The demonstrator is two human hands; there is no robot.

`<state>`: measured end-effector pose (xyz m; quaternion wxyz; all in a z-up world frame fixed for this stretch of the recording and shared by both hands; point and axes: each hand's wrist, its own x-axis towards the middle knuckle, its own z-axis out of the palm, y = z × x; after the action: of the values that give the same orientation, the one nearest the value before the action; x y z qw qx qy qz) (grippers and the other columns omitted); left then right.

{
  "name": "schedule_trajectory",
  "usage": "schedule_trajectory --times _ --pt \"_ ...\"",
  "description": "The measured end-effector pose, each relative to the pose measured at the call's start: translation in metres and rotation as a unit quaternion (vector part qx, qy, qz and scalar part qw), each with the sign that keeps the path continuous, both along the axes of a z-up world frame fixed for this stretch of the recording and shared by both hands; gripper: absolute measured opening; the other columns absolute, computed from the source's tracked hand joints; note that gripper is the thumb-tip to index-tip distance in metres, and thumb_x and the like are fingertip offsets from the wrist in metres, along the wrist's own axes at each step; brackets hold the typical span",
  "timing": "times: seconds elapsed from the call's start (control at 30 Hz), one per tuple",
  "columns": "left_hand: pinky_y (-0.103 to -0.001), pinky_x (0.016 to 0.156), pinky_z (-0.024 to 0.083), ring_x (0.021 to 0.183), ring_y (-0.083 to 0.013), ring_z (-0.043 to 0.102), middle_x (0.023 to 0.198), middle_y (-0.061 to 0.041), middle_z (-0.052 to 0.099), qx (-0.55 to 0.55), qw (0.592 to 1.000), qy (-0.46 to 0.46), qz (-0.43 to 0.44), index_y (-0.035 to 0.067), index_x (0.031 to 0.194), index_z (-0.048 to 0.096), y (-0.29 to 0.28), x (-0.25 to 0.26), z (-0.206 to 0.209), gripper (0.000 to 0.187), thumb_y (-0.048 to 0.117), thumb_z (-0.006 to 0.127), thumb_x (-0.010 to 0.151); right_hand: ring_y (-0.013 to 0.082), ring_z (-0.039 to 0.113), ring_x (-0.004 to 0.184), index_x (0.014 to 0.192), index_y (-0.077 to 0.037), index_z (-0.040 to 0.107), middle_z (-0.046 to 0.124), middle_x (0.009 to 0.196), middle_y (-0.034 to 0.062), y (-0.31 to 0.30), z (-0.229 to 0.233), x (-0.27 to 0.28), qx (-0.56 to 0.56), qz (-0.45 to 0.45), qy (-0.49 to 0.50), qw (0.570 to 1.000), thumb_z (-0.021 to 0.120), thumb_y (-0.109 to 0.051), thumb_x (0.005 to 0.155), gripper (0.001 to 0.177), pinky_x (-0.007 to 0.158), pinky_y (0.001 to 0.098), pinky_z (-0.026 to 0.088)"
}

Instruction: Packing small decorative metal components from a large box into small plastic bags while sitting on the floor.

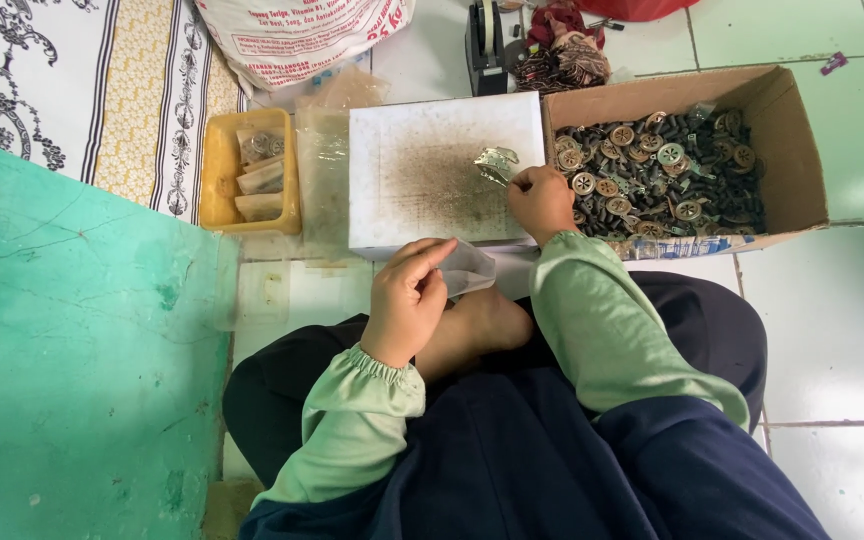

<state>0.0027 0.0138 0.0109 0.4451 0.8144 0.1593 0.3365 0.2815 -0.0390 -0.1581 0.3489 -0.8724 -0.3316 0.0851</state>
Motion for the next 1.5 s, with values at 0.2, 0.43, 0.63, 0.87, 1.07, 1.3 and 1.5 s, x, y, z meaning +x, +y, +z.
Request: schedule_trajectory --times 0.2,0.43,0.63,0.87,1.07,1.3,1.5 --pt "-0.041 0.083 0.06 0.105 -0.0368 0.071 0.113 -0.016 0.072 0.002 1.0 0.01 0.027 0.005 0.125 0.073 0.011 0.006 -0.005 0.044 -0.01 0.055 0.087 0.0213 0.068 0.084 0.089 -0.014 0.075 0.068 0.087 0.0047 -0.061 0.146 -0.041 0.207 0.076 0.023 0.975 0.075 -0.009 0.086 0.005 0.076 0.0326 0.054" --pt "-0.043 0.085 0.061 0.106 -0.0376 0.07 0.114 -0.015 0.071 0.025 0.998 0.031 0.04 0.006 0.123 0.073 0.002 0.024 0.009 0.043 -0.009 0.058 0.086 0.0269 0.066 0.104 0.084 -0.014 0.076 0.071 0.095 0.004 -0.09 0.232 -0.089 -0.025 0.209 -0.342 0.916 0.073 -0.023 0.083 0.01 0.091 0.0421 0.053" --pt "-0.045 0.082 0.062 0.103 -0.039 0.071 0.109 -0.015 0.072 0.064 0.998 0.011 0.016 0.006 0.118 0.074 -0.001 0.024 0.024 0.042 -0.009 0.059 0.082 0.0317 0.067 0.089 0.093 -0.006 0.079 0.071 0.091 0.0122 -0.058 0.227 -0.08 0.12 0.269 -0.223 0.929 0.077 -0.008 0.085 0.009 0.08 0.0424 0.054" --pt "-0.038 0.087 0.061 0.104 -0.0308 0.073 0.117 -0.012 0.074 0.076 0.993 -0.093 -0.002 0.007 0.125 0.074 -0.016 0.006 0.065 0.047 -0.012 0.053 0.088 0.0242 0.069 0.081 0.104 -0.014 0.079 0.07 0.086 0.006 -0.029 0.052 0.009 0.106 0.113 -0.047 0.987 0.074 -0.019 0.094 0.013 0.071 0.0391 0.057" --pt "-0.043 0.084 0.06 0.102 -0.0375 0.072 0.112 -0.018 0.074 0.027 0.999 -0.035 -0.029 0.005 0.121 0.075 -0.016 0.017 0.024 0.045 -0.011 0.055 0.085 0.0339 0.062 0.112 0.115 -0.02 0.079 0.065 0.105 0.0088 -0.002 0.008 0.005 -0.122 0.068 -0.101 0.985 0.069 -0.04 0.09 0.034 0.093 0.0507 0.055" --pt "-0.04 0.085 0.059 0.102 -0.0325 0.073 0.113 -0.015 0.075 0.0 1.0 -0.008 -0.018 0.006 0.123 0.074 -0.005 0.008 0.02 0.043 -0.009 0.055 0.087 0.0261 0.06 0.103 0.101 -0.022 0.082 0.065 0.091 0.002 0.016 -0.006 -0.003 -0.126 0.07 -0.169 0.975 0.068 -0.035 0.093 0.021 0.099 0.0455 0.048" --pt "-0.041 0.084 0.059 0.105 -0.0361 0.071 0.115 -0.017 0.073 -0.007 1.0 0.013 -0.011 0.004 0.126 0.073 0.003 0.01 0.006 0.045 -0.009 0.055 0.087 0.0206 0.065 0.085 0.09 -0.015 0.08 0.066 0.08 0.0004 0.002 0.008 -0.011 -0.019 0.057 -0.261 0.963 0.061 -0.023 0.092 0.02 0.085 0.0371 0.053"
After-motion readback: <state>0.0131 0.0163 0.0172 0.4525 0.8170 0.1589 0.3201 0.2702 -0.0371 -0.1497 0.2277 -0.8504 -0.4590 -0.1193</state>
